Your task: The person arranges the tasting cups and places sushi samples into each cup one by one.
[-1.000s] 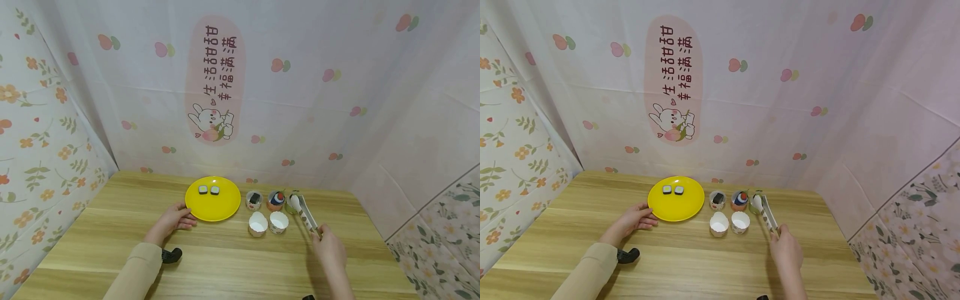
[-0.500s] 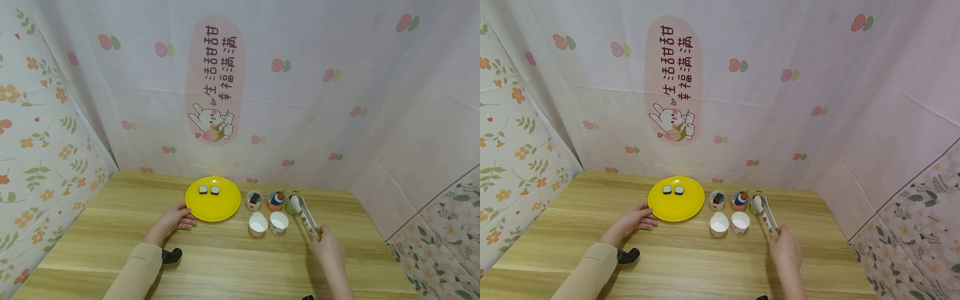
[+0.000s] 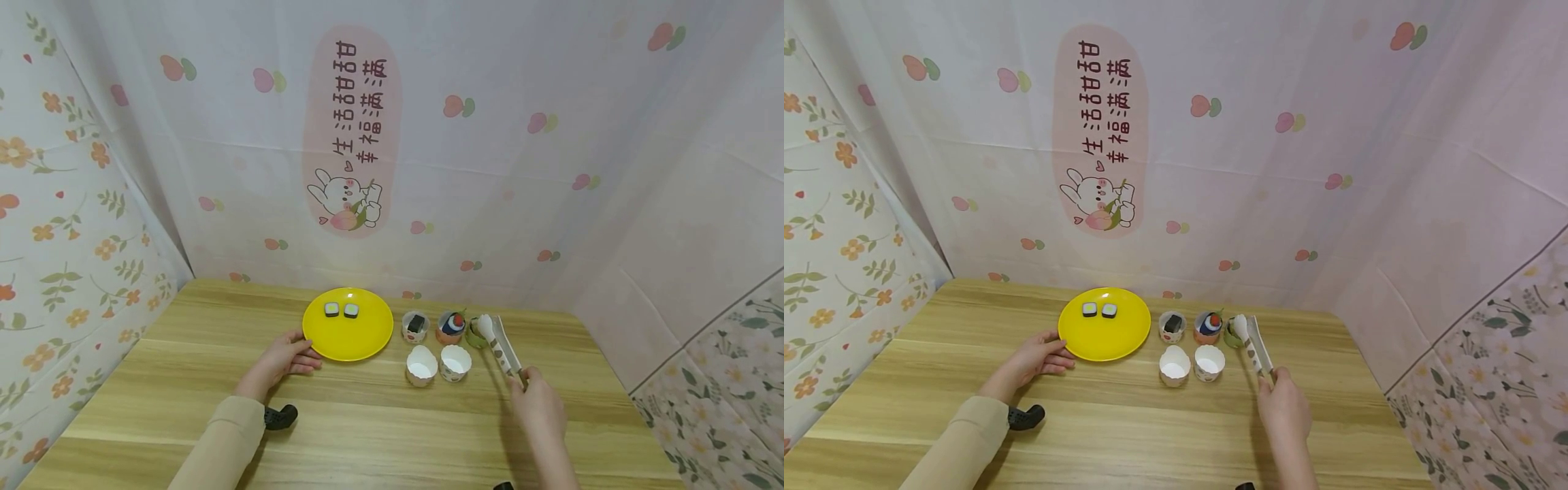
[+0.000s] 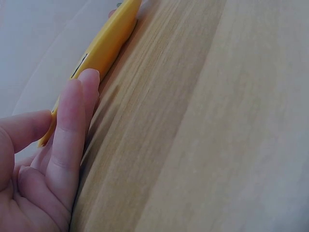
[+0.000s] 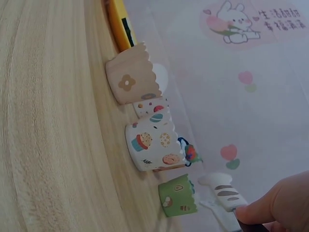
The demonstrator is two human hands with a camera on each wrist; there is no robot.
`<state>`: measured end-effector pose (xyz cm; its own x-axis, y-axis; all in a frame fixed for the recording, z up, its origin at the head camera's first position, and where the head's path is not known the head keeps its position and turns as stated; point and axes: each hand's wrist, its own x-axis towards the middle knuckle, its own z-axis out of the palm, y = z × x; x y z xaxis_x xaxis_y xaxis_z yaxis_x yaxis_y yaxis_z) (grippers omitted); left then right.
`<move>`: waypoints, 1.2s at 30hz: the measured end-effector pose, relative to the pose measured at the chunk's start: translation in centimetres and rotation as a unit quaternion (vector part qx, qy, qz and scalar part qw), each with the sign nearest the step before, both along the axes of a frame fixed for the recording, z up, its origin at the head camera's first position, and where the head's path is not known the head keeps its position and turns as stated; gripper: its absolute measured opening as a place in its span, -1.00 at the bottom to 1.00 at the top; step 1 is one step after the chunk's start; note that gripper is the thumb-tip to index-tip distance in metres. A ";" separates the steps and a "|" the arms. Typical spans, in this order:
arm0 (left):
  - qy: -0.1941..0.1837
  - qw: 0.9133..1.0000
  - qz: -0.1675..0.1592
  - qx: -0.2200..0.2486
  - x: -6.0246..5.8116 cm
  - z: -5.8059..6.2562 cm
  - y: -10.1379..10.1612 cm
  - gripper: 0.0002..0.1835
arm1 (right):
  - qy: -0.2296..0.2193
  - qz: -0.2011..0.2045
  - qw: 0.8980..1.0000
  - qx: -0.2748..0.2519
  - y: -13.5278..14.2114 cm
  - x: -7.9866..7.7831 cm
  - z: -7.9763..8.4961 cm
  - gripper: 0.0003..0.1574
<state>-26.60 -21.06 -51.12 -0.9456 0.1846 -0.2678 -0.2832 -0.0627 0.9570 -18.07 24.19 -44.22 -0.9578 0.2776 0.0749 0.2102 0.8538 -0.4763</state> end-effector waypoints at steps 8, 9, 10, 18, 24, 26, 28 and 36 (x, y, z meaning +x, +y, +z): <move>-0.002 1.000 0.000 0.002 0.0 0.0 0.0 -0.52 | 0.008 0.002 1.000 -0.002 -0.3 0.1 0.3 -0.48; -0.003 1.000 -0.001 0.002 0.0 0.0 0.1 -0.52 | 0.009 0.002 1.000 -0.002 -0.4 0.1 0.3 -0.47; -0.002 1.000 -0.002 0.001 -0.1 0.0 0.1 -0.52 | 0.012 0.003 1.000 -0.001 -0.4 0.1 0.3 -0.46; -0.003 1.000 0.000 0.003 -0.2 0.1 0.1 -0.48 | 0.029 0.003 1.000 -0.006 -0.8 0.1 0.0 -0.46; -0.007 1.000 -0.001 0.005 -0.2 -0.1 0.0 -0.48 | 0.044 0.022 0.999 -0.001 -2.1 0.0 0.2 -0.49; -0.007 1.000 0.000 0.006 -0.2 -0.1 -0.1 -0.49 | 0.051 0.031 0.998 0.001 -2.7 0.0 0.2 -0.51; -0.007 1.000 0.000 0.007 -0.2 -0.2 -0.1 -0.50 | 0.063 0.040 0.997 0.003 -3.3 0.0 0.2 -0.54; -0.007 1.000 -0.003 0.006 -0.2 -0.2 -0.1 -0.48 | 0.092 0.074 0.993 -0.006 -5.9 -0.5 0.0 -0.57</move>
